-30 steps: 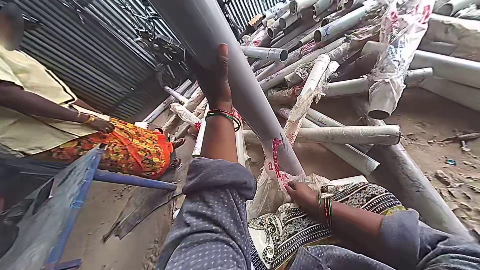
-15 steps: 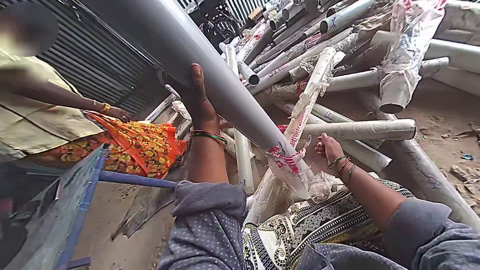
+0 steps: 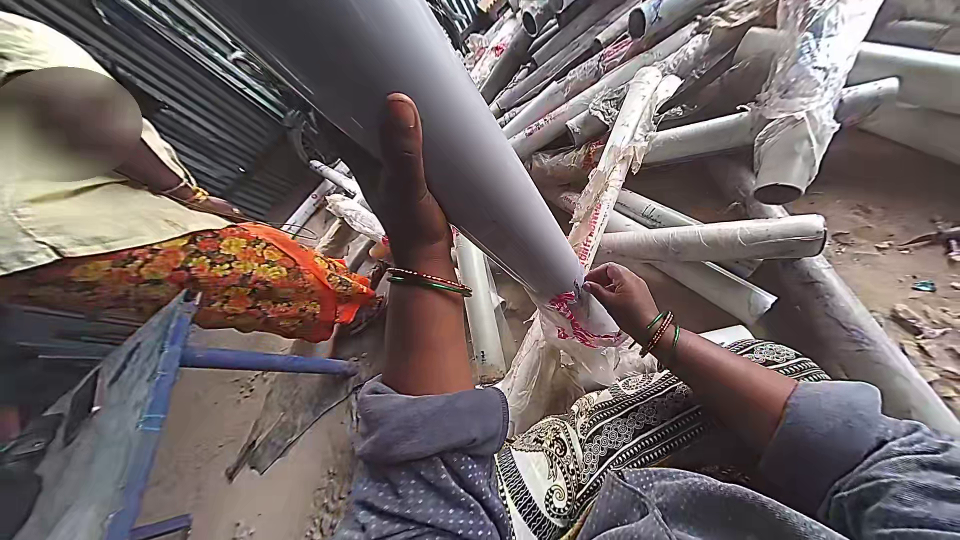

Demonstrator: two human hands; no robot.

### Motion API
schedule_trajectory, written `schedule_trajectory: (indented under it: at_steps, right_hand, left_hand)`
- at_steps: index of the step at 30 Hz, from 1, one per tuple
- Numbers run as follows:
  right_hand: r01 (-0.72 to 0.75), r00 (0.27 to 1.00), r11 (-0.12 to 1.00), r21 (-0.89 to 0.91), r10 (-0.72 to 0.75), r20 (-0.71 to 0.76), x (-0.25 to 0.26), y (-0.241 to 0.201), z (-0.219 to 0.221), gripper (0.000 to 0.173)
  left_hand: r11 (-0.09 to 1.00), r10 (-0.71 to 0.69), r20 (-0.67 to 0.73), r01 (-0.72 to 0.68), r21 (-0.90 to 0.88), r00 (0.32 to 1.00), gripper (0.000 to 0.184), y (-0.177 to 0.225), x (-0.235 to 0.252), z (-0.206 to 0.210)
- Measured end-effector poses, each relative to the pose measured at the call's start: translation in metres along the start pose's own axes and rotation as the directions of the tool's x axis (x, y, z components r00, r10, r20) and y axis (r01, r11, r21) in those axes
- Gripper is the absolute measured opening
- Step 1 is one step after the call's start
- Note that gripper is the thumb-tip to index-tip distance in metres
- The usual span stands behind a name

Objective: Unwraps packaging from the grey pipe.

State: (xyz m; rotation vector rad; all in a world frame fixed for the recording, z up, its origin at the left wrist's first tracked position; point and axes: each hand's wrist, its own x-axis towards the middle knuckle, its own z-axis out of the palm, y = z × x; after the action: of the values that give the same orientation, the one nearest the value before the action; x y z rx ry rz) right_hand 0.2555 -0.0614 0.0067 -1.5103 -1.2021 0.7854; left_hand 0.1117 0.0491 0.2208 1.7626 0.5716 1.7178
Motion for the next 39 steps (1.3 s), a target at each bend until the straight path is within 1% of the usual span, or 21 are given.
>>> schedule_trajectory:
  at_steps: [4, 6, 9, 11, 13, 15, 17, 19, 21, 22, 24, 25, 27, 28, 31, 34, 36, 39]
  right_hand:
    - [-0.011, 1.000, 0.998, -0.058, 0.012, 0.011, -0.002, 0.003, -0.009, 0.018]
    - [-0.053, 0.998, 0.997, -0.065, 0.055, 0.036, -0.001, 0.002, -0.014, 0.017]
    - [-0.075, 0.993, 0.994, -0.078, 0.082, 0.085, 0.002, 0.003, -0.020, 0.017]
    - [-0.047, 0.993, 0.997, -0.062, 0.053, 0.105, 0.002, 0.007, -0.022, 0.016]
    - [0.015, 0.992, 0.999, -0.029, -0.011, 0.122, -0.002, 0.012, -0.021, 0.016]
    - [0.081, 0.985, 0.997, -0.016, -0.077, 0.157, -0.008, 0.015, -0.021, 0.018]
    - [0.076, 0.979, 0.997, 0.017, -0.077, 0.188, -0.010, 0.017, -0.025, 0.019]
    - [0.014, 0.988, 0.994, 0.109, -0.031, 0.154, -0.011, 0.019, -0.026, 0.016]
    - [-0.022, 0.996, 0.979, 0.202, 0.003, 0.094, -0.010, 0.021, -0.025, 0.018]
    - [-0.022, 0.997, 0.976, 0.214, 0.005, 0.079, -0.009, 0.020, -0.024, 0.020]
    - [-0.007, 0.998, 0.981, 0.193, -0.007, 0.068, -0.008, 0.017, -0.021, 0.019]
    - [0.001, 0.998, 0.985, 0.172, -0.011, 0.054, -0.007, 0.015, -0.019, 0.018]
    - [0.025, 1.000, 0.992, 0.124, -0.025, 0.000, -0.007, 0.012, -0.017, 0.015]
    - [0.025, 1.000, 0.994, 0.108, -0.023, -0.013, -0.007, 0.011, -0.018, 0.014]
    - [-0.037, 0.999, 0.989, 0.147, 0.035, 0.019, -0.004, 0.010, -0.021, 0.013]
    - [-0.096, 0.995, 0.980, 0.175, 0.088, 0.052, -0.001, 0.008, -0.021, 0.011]
    - [-0.086, 0.995, 0.986, 0.141, 0.079, 0.055, -0.001, 0.008, -0.021, 0.011]
    - [-0.031, 0.999, 0.993, 0.115, 0.027, 0.034, -0.001, 0.012, -0.021, 0.012]
  left_hand:
    - [0.999, -0.002, 0.018, 0.001, 0.045, 1.000, 0.084, 0.003, -0.002, 0.013]
    - [0.999, 0.001, 0.027, -0.002, 0.048, 1.000, 0.088, 0.003, -0.003, 0.018]
    - [0.999, 0.001, 0.036, -0.002, 0.039, 0.999, 0.093, 0.003, -0.003, 0.024]
    - [1.000, 0.024, 0.043, -0.025, 0.004, 0.999, 0.091, 0.003, -0.004, 0.027]
    - [0.999, 0.048, 0.037, -0.048, -0.004, 0.998, 0.084, 0.005, -0.006, 0.029]
    - [0.998, 0.057, 0.041, -0.057, -0.002, 0.998, 0.084, 0.006, -0.008, 0.027]
    - [0.998, 0.059, 0.033, -0.059, 0.016, 0.998, 0.081, 0.008, -0.010, 0.025]
    - [0.999, 0.051, 0.006, -0.051, -0.002, 0.999, 0.075, 0.010, -0.011, 0.023]
    - [0.999, 0.046, 0.010, -0.045, -0.012, 0.999, 0.075, 0.011, -0.011, 0.022]
    - [0.999, 0.048, 0.012, -0.048, -0.016, 0.999, 0.077, 0.011, -0.012, 0.022]
    - [0.999, 0.049, 0.029, -0.049, -0.015, 0.998, 0.090, 0.010, -0.013, 0.022]
    - [0.999, 0.047, 0.034, -0.047, -0.002, 0.998, 0.091, 0.011, -0.013, 0.024]
    - [0.999, 0.051, 0.029, -0.051, -0.009, 0.998, 0.088, 0.012, -0.014, 0.028]
    - [0.998, 0.051, 0.028, -0.050, -0.025, 0.998, 0.090, 0.012, -0.014, 0.029]
    - [0.999, 0.054, 0.037, -0.053, -0.011, 0.998, 0.094, 0.013, -0.016, 0.030]
    - [0.999, 0.049, 0.023, -0.049, 0.007, 0.999, 0.086, 0.017, -0.019, 0.033]
    - [0.998, 0.053, 0.027, -0.053, 0.022, 0.998, 0.090, 0.016, -0.019, 0.032]
    - [0.998, 0.055, 0.026, -0.055, 0.012, 0.998, 0.089, 0.015, -0.018, 0.032]
